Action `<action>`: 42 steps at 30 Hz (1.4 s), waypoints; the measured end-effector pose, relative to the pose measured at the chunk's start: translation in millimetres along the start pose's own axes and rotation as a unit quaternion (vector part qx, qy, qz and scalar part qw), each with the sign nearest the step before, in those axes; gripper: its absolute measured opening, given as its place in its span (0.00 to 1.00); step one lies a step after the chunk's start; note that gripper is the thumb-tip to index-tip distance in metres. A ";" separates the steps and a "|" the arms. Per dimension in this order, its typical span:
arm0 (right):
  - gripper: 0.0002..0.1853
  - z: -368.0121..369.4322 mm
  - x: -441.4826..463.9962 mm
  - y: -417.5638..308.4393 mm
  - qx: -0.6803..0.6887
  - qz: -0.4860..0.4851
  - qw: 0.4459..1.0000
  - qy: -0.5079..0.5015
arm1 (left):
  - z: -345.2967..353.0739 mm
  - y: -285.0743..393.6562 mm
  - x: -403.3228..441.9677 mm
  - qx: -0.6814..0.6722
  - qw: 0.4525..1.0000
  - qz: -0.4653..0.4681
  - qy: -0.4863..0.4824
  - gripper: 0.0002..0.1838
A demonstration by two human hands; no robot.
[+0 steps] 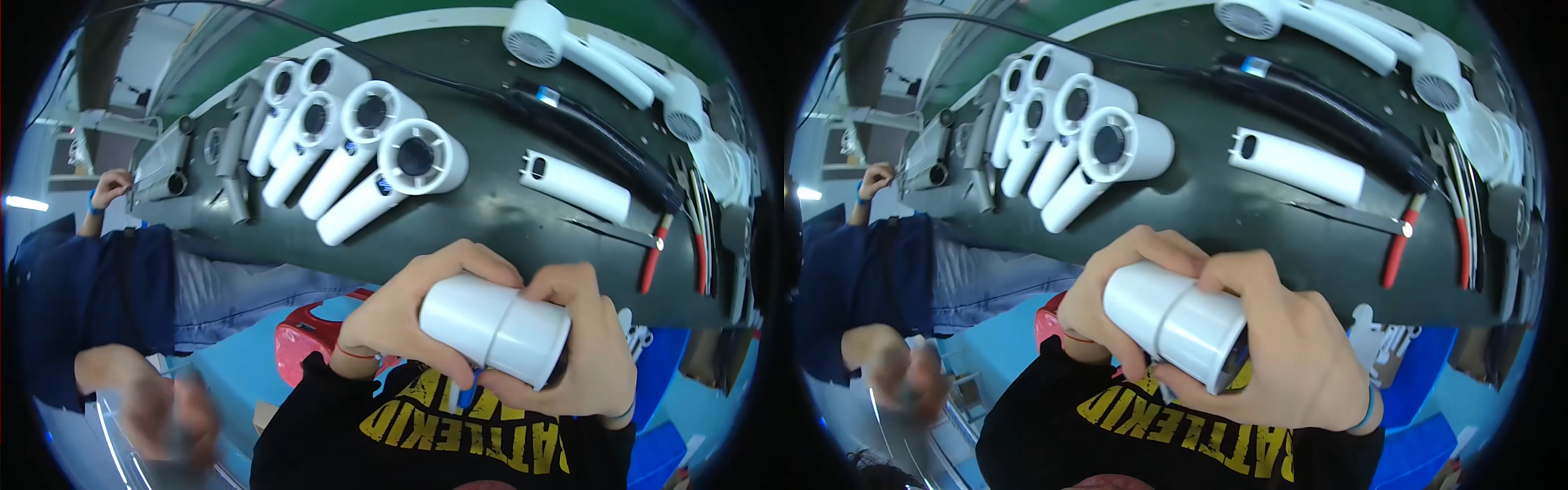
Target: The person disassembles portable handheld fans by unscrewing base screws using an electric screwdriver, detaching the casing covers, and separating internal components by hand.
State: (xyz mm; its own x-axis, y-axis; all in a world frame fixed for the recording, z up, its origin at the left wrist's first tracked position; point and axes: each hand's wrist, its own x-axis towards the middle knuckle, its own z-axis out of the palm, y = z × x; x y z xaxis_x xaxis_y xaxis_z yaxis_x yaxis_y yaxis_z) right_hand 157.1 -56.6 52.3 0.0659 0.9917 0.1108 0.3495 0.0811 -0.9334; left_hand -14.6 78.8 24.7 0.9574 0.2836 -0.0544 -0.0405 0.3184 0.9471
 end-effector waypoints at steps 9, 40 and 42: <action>0.36 23.8 -9.3 7.1 -0.007 0.006 0.997 0.082 | 1.4 11.1 -6.8 -0.016 0.996 -0.076 0.045 0.41; 0.43 16.2 2.5 28.1 -0.096 -0.141 0.979 0.113 | 18.3 -13.1 -3.0 -0.055 0.994 -0.008 0.098 0.41; 0.45 17.5 2.9 25.7 -0.057 -0.113 0.985 0.120 | 18.7 -14.2 -1.2 -0.076 0.991 -0.012 0.110 0.41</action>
State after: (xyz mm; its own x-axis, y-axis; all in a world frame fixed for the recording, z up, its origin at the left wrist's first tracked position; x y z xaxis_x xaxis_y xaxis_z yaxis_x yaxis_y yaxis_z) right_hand 149.9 -49.9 22.7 0.1887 0.8965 0.4008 0.4831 0.2706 -0.8327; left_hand -9.7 57.0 17.3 0.8737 0.4596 -0.1592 -0.0779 0.4553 0.8869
